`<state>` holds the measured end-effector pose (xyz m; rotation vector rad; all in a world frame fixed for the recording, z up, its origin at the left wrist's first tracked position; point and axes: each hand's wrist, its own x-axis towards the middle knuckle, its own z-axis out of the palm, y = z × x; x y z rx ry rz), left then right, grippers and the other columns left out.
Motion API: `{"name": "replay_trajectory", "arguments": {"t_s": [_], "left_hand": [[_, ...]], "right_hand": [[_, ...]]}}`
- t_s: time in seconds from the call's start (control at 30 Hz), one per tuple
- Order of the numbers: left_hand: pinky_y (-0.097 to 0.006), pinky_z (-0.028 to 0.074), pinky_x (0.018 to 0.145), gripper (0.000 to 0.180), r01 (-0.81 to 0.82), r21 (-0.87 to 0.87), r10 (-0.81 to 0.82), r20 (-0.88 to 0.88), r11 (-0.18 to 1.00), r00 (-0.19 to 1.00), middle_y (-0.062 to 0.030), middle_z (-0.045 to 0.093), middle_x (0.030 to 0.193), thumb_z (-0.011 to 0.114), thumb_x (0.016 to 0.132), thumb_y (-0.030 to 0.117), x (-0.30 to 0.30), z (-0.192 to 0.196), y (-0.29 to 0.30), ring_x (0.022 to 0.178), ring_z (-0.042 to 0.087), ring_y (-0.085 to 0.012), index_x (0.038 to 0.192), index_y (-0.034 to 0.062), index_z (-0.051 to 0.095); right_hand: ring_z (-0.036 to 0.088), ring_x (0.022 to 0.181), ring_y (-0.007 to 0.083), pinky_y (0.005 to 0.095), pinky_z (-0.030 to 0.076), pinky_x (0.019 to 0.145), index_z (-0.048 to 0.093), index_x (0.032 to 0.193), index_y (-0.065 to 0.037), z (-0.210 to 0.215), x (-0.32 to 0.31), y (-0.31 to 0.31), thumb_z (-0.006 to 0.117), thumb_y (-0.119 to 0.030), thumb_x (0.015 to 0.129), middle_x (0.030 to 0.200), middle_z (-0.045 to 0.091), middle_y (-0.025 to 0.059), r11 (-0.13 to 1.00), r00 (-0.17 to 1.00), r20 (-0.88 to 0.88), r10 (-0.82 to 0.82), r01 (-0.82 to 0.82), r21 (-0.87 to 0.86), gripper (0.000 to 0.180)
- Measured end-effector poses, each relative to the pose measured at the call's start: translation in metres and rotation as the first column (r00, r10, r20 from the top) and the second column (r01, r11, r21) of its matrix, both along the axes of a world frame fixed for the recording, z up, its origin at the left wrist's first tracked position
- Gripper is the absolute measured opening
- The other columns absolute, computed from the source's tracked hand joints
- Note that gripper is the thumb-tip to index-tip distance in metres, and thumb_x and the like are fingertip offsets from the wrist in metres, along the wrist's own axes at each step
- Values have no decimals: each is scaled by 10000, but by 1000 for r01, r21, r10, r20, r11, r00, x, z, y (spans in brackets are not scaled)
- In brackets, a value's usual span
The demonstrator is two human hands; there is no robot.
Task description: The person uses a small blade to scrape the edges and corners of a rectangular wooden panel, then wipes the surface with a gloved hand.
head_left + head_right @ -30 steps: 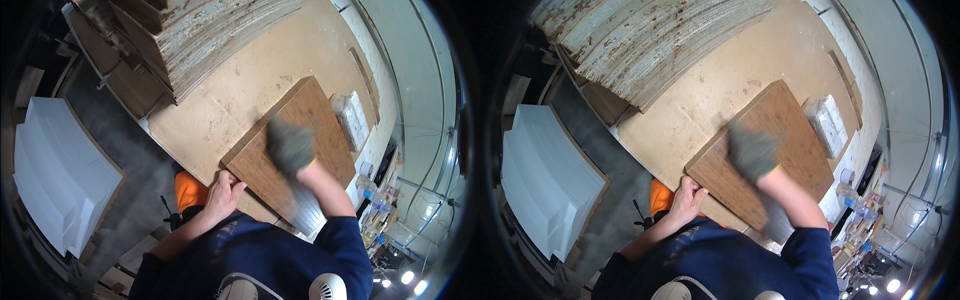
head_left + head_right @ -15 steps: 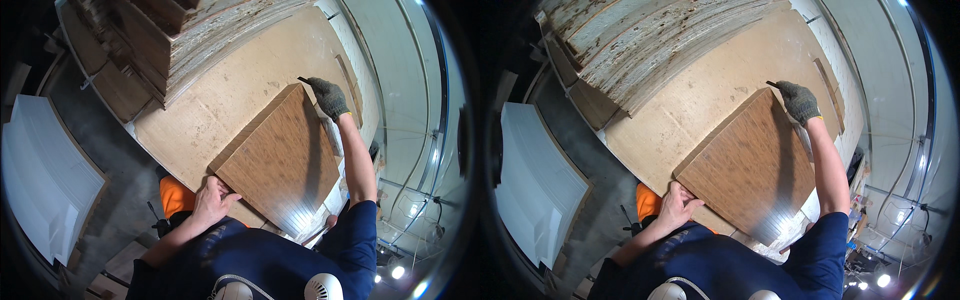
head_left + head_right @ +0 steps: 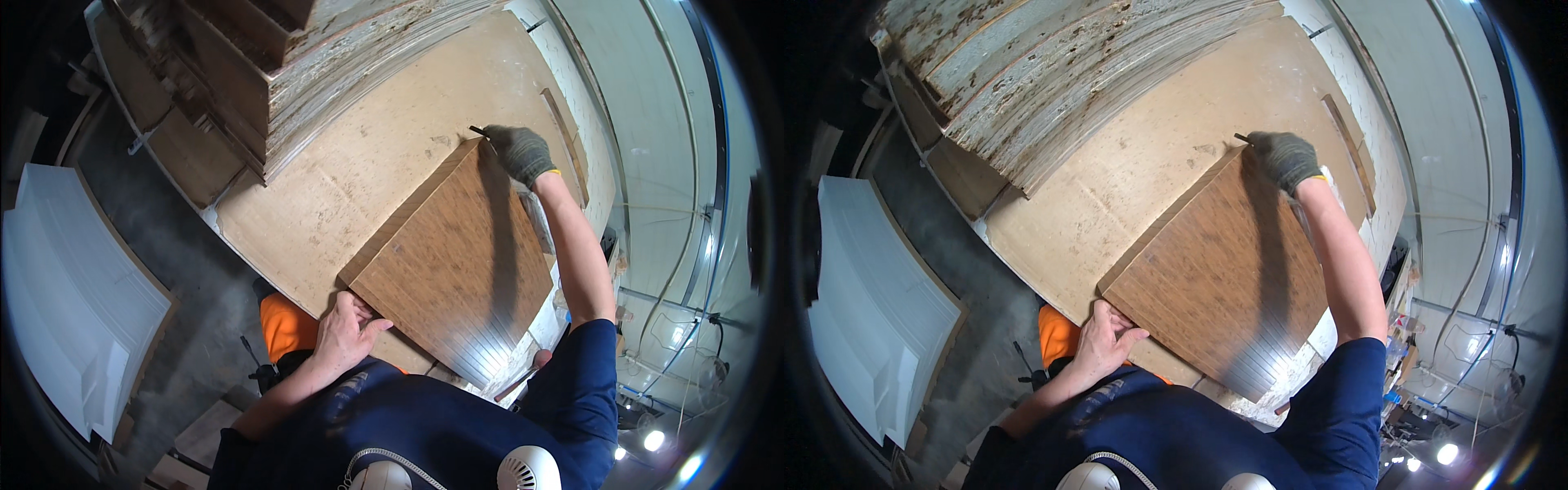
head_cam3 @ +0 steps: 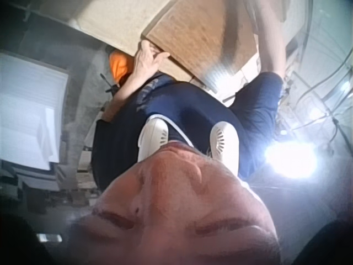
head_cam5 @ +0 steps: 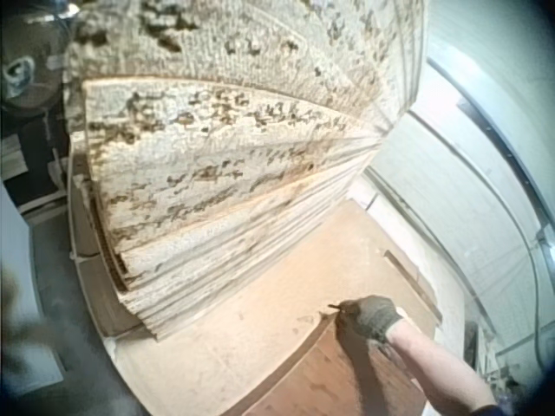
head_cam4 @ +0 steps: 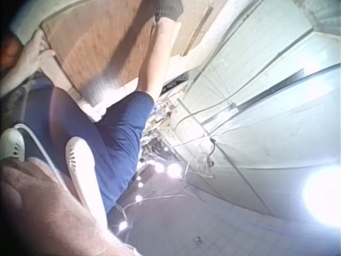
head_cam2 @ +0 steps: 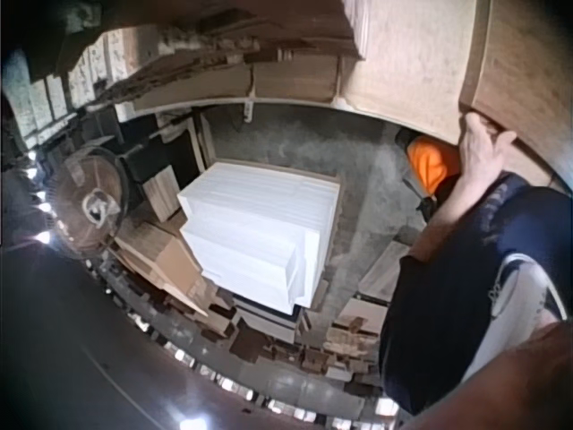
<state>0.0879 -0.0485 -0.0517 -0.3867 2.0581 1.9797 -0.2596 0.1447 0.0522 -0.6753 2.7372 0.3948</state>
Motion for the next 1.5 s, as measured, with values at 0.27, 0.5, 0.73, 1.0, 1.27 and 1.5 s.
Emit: {"name": "replay_trajectory", "arguments": {"t_s": [0.27, 0.5, 0.73, 1.0, 1.27, 1.5], "left_hand": [[-358, 524, 677, 527, -12, 46, 9, 53, 999, 999, -158, 612, 820, 764, 757, 295, -2, 4, -1, 763, 645, -269, 970, -27, 406], [-358, 525, 694, 535, 11, 3, -11, 59, 1000, 998, -162, 615, 835, 766, 752, 299, 1, -1, 0, 776, 650, -269, 977, -30, 408], [-365, 521, 694, 534, -10, -8, 10, 63, 1000, 998, -166, 611, 839, 749, 765, 320, 0, 2, -3, 779, 645, -281, 980, -35, 414], [-402, 498, 709, 511, 34, -146, -30, 27, 989, 999, -173, 596, 864, 718, 786, 329, 1, 10, 1, 803, 617, -300, 988, -34, 420], [-420, 466, 727, 492, 21, -248, -49, -106, 968, 993, -173, 544, 872, 668, 818, 350, 8, 5, 8, 808, 566, -340, 1016, -27, 421], [-443, 442, 701, 481, 20, -288, -57, -120, 957, 991, -183, 494, 878, 663, 821, 303, 9, 3, 13, 805, 535, -343, 1034, -35, 395]], "right_hand": [[648, 800, 336, 426, 513, 657, 621, 1085, -163, 11, 23, -18, 571, -163, 772, 881, 665, 144, 966, 968, 6, 251, -250, -61, 317], [651, 773, 343, 445, 512, 663, 634, 1007, -134, -7, -2, 1, 528, -155, 797, 830, 666, 141, 984, 984, -17, 177, -177, 22, 236], [658, 686, 246, 360, 518, 593, 606, 1161, -130, 37, 97, -78, 615, -223, 775, 804, 662, 124, 892, 848, 277, 453, -436, -124, 397], [629, 604, 279, 371, 503, 486, 590, 1003, -59, 31, 184, -91, 645, -162, 780, 662, 602, 98, 711, 647, 304, 699, -587, -387, 252], [642, 681, 247, 329, 506, 522, 588, 979, -22, 20, 184, -99, 572, -157, 821, 739, 611, 100, 790, 711, 362, 602, -468, -395, 208], [653, 653, 254, 360, 512, 544, 565, 993, -49, -30, 157, -78, 579, -224, 833, 712, 629, 167, 894, 843, 375, 385, -239, -379, 237]]}}
